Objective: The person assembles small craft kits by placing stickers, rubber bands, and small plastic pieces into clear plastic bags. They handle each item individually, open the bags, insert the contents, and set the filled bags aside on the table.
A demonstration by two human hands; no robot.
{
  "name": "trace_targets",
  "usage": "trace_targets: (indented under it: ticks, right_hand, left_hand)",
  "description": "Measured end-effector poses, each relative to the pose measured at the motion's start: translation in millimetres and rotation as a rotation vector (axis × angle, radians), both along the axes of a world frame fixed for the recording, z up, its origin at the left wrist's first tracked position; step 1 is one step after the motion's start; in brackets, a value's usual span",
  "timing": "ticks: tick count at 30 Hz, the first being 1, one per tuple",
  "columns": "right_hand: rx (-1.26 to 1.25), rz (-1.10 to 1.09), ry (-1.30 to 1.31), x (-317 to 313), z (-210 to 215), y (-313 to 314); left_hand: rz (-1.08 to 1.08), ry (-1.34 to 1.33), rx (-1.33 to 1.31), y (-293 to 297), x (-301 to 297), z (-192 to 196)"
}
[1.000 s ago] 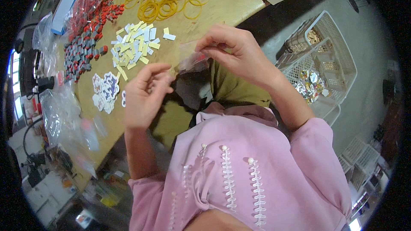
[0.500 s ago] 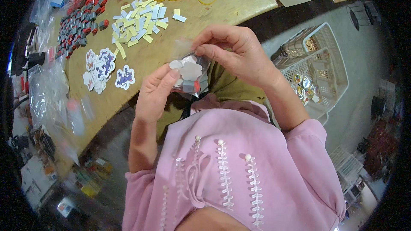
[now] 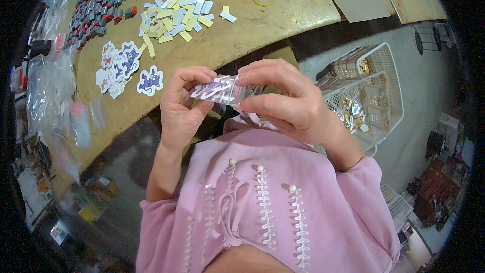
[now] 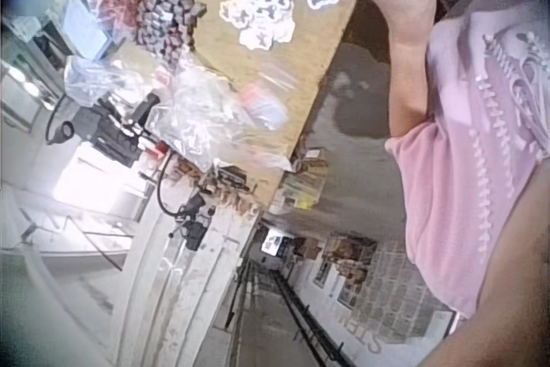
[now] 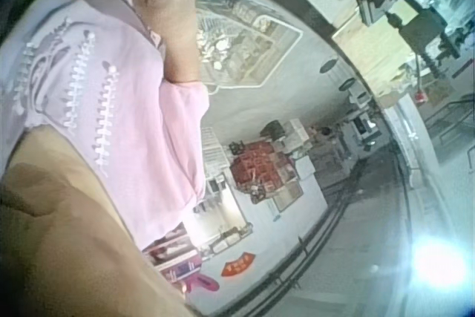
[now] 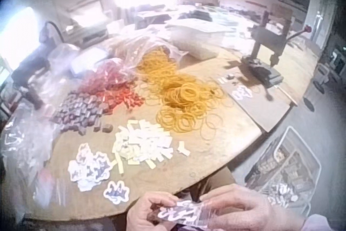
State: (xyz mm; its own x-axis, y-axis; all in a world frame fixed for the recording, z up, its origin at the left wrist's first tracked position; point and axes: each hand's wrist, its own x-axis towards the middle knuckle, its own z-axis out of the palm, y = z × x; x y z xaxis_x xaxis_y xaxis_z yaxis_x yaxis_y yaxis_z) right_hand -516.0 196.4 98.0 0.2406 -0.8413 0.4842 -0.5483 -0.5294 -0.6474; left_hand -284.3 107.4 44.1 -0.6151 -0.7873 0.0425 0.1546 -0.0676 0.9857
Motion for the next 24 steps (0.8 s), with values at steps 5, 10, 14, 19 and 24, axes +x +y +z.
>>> trace_targets:
  ticks: [5, 10, 14, 19, 24]
  right_hand:
    - [-0.041, -0.083, -0.014, 13.1, -2.5, -3.1]
    - [-0.023, -0.182, 0.113, 20.7, -2.2, -10.1]
    - [0.044, -0.254, 0.074, 19.9, -2.9, -11.4]
    - [0.222, -0.263, -0.18, 15.8, -8.6, -8.8]
    - [0.248, -0.393, -0.322, 22.2, -9.4, -6.4]
  left_hand:
    - [0.043, 0.01, 0.093, 2.9, -0.1, -0.5]
    - [0.032, -0.019, 0.132, 6.0, -1.6, 7.0]
    - [-0.011, -0.044, 0.172, 10.3, 0.8, 4.1]
    - [-0.002, -0.072, 0.161, 12.0, 0.9, -1.4]
    - [-0.035, -0.042, 0.284, 9.4, 1.3, 0.5]
